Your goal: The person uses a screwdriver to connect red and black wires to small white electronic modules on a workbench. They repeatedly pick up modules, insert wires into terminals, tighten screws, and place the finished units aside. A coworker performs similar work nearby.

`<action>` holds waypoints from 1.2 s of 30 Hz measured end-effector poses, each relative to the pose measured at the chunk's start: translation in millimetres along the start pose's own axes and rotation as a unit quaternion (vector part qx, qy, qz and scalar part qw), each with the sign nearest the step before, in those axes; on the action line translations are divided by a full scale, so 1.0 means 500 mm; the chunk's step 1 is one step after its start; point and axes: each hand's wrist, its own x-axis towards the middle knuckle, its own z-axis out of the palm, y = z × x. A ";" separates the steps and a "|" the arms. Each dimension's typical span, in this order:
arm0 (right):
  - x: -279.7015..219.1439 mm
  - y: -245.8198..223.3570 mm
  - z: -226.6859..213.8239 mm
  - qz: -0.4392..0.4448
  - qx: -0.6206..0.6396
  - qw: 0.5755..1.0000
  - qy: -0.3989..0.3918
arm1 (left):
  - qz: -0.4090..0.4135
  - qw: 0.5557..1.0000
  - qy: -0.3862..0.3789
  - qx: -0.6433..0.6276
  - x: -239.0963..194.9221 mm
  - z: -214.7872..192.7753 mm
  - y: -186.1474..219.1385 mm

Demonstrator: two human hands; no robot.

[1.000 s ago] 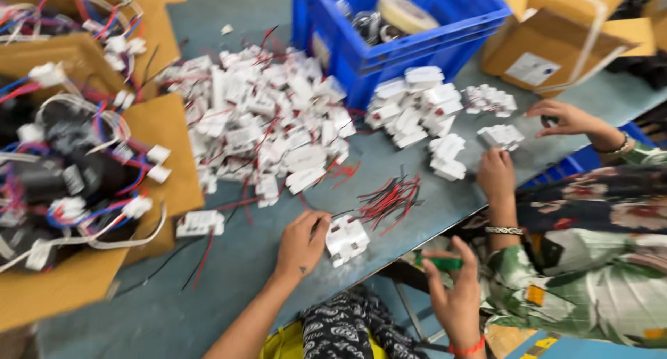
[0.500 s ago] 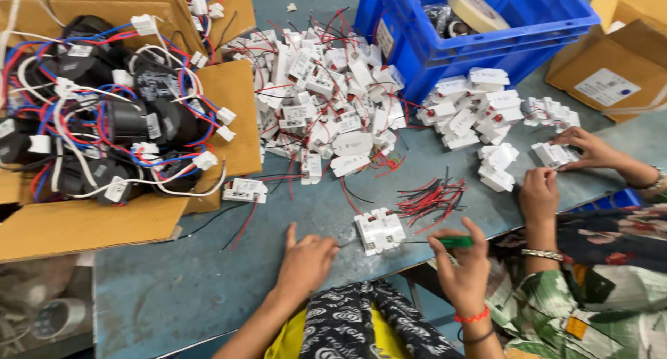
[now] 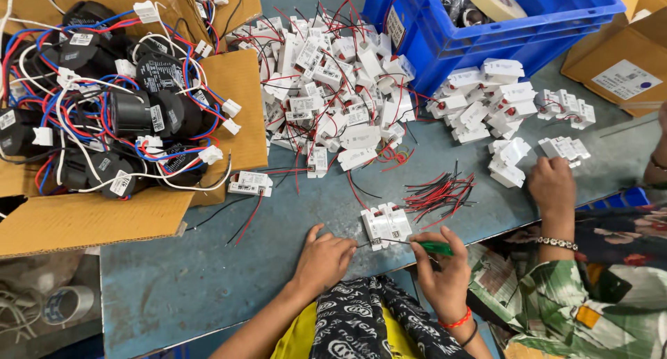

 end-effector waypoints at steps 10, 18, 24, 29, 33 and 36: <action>0.012 -0.016 0.007 -0.010 -0.025 0.999 -0.023 | -0.016 1.000 -0.016 -0.006 0.003 -0.007 0.007; 0.015 -0.014 0.010 -0.031 -0.015 0.999 -0.035 | -0.007 1.000 -0.011 0.001 0.003 -0.004 0.003; 0.013 0.001 0.013 -0.045 -0.018 0.998 -0.049 | -0.008 1.000 -0.011 0.004 0.002 0.002 -0.001; 0.003 -0.002 0.020 -0.020 -0.048 0.997 -0.060 | -0.004 1.000 -0.006 -0.002 -0.002 0.004 -0.006; 0.008 -0.011 0.008 -0.065 -0.038 0.996 -0.041 | -0.004 1.000 -0.003 -0.006 -0.001 0.004 -0.009; 0.012 -0.016 0.005 -0.052 -0.035 0.997 -0.037 | -0.001 1.000 -0.002 -0.006 -0.001 0.005 -0.008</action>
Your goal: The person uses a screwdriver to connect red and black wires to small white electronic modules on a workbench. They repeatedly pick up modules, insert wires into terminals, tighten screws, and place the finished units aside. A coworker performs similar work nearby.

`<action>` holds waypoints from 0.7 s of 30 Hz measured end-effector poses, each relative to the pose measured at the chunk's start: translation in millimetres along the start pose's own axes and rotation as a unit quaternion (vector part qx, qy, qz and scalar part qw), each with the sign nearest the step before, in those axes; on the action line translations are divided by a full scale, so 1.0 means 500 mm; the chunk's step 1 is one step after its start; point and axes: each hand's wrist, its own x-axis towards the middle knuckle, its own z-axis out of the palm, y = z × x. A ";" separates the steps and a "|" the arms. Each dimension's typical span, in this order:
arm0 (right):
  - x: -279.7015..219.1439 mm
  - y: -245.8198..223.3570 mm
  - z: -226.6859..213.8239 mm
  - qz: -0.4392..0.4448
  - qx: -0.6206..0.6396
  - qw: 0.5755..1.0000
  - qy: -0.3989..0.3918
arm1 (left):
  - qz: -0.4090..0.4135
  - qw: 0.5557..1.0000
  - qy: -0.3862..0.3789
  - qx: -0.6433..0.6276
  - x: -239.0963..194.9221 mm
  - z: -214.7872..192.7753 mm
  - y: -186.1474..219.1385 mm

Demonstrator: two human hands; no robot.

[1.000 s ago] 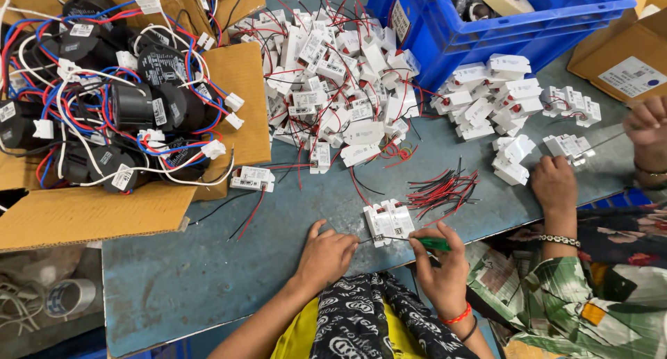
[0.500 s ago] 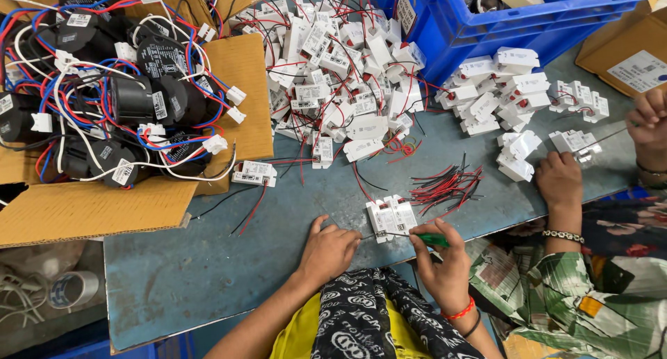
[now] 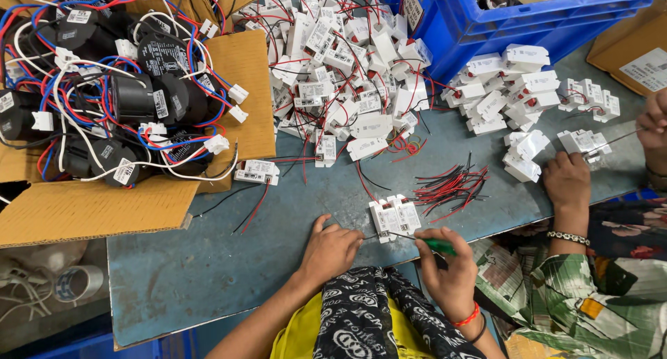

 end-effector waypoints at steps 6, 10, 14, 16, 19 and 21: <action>0.000 -0.001 0.010 -0.014 -0.007 1.000 -0.011 | -0.003 1.000 -0.002 0.000 0.005 0.000 0.005; 0.000 0.000 0.009 0.003 -0.006 1.000 -0.009 | -0.003 1.000 -0.003 0.001 0.005 -0.001 0.005; 0.004 0.001 0.008 -0.004 -0.002 1.000 -0.016 | -0.004 1.000 -0.003 0.009 0.006 0.002 0.005; 0.006 -0.001 0.007 0.014 0.001 1.000 -0.021 | -0.004 1.000 0.007 0.009 0.008 0.002 0.006; 0.007 -0.004 0.006 0.036 0.000 0.999 -0.028 | -0.021 1.000 0.003 0.005 0.011 0.000 0.011; 0.008 -0.004 0.004 0.017 -0.007 0.999 -0.032 | -0.023 1.000 0.004 0.003 0.014 0.000 0.017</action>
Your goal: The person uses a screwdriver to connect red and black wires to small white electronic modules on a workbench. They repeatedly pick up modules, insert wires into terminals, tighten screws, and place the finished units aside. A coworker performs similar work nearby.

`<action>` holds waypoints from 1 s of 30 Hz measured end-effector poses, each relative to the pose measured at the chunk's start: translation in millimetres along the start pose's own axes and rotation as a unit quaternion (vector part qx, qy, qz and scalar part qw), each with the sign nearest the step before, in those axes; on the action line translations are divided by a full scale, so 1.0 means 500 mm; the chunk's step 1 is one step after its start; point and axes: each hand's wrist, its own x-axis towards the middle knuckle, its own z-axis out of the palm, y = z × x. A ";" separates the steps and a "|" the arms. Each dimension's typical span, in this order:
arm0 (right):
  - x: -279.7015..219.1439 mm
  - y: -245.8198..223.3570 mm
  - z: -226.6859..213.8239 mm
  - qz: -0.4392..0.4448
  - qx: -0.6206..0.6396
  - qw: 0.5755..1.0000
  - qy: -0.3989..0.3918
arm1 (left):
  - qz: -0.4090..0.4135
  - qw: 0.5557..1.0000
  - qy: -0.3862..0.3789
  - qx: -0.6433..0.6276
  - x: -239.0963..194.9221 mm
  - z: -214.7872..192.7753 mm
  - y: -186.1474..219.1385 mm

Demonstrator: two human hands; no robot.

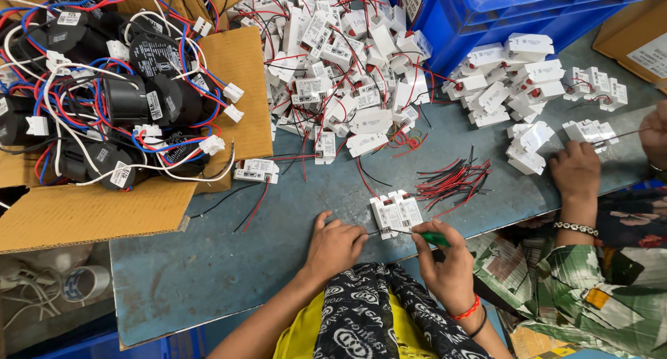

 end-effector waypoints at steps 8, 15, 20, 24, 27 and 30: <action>0.005 -0.001 0.009 0.041 -0.009 0.999 -0.013 | -0.001 1.000 -0.005 0.005 0.014 -0.007 0.015; 0.000 -0.003 -0.006 0.007 -0.005 1.000 0.009 | 0.003 1.000 -0.001 -0.002 0.013 -0.007 0.016; -0.004 0.003 -0.008 0.016 -0.005 1.000 0.001 | -0.001 1.000 -0.003 -0.003 0.014 -0.007 0.017; -0.005 0.002 -0.007 0.013 -0.004 1.000 0.011 | 0.000 1.000 -0.005 -0.001 0.014 -0.008 0.020; -0.003 -0.002 -0.006 0.002 0.012 1.000 0.006 | 0.004 1.000 -0.003 0.000 0.012 -0.009 0.020; 0.002 -0.011 -0.007 0.054 0.001 0.999 -0.003 | 0.009 1.000 0.002 -0.001 0.012 -0.008 0.019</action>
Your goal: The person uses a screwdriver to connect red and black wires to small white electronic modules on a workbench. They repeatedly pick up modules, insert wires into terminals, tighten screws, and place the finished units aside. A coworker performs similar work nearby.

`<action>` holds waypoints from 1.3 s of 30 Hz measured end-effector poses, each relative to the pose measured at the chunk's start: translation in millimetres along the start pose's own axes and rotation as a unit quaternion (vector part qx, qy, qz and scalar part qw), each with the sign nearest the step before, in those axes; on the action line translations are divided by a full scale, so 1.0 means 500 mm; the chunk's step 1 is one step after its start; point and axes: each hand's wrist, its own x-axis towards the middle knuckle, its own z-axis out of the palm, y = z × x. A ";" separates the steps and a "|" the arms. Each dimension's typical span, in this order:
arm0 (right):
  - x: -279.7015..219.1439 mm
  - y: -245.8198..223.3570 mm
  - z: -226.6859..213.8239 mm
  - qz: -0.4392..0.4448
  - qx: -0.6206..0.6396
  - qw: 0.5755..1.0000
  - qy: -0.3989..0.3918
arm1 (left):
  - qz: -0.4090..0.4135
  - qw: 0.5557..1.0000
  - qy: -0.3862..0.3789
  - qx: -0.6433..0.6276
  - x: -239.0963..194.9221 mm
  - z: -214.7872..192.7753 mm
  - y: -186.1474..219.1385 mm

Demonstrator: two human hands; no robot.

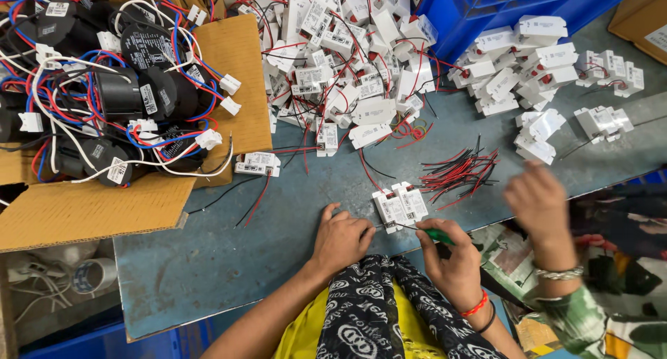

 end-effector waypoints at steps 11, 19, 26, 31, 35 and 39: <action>0.018 -0.014 -0.001 -0.002 -0.049 0.998 -0.032 | 0.015 1.000 -0.007 0.010 0.015 0.002 0.009; 0.009 0.003 0.004 -0.008 -0.026 0.999 -0.026 | 0.060 0.997 0.024 0.030 0.030 0.006 0.010; 0.007 -0.002 0.007 -0.077 -0.031 0.996 -0.018 | 0.060 0.998 0.013 0.020 0.020 0.021 0.023; 0.016 -0.011 0.008 -0.088 -0.042 0.995 -0.026 | 0.040 0.997 0.013 0.058 0.031 0.009 0.009; 0.019 -0.014 0.012 -0.106 -0.040 0.993 -0.021 | 0.054 0.993 0.003 0.100 0.023 0.008 0.017; 0.016 -0.012 0.008 -0.060 -0.072 0.995 -0.041 | 0.073 0.990 0.005 0.120 0.031 0.030 0.031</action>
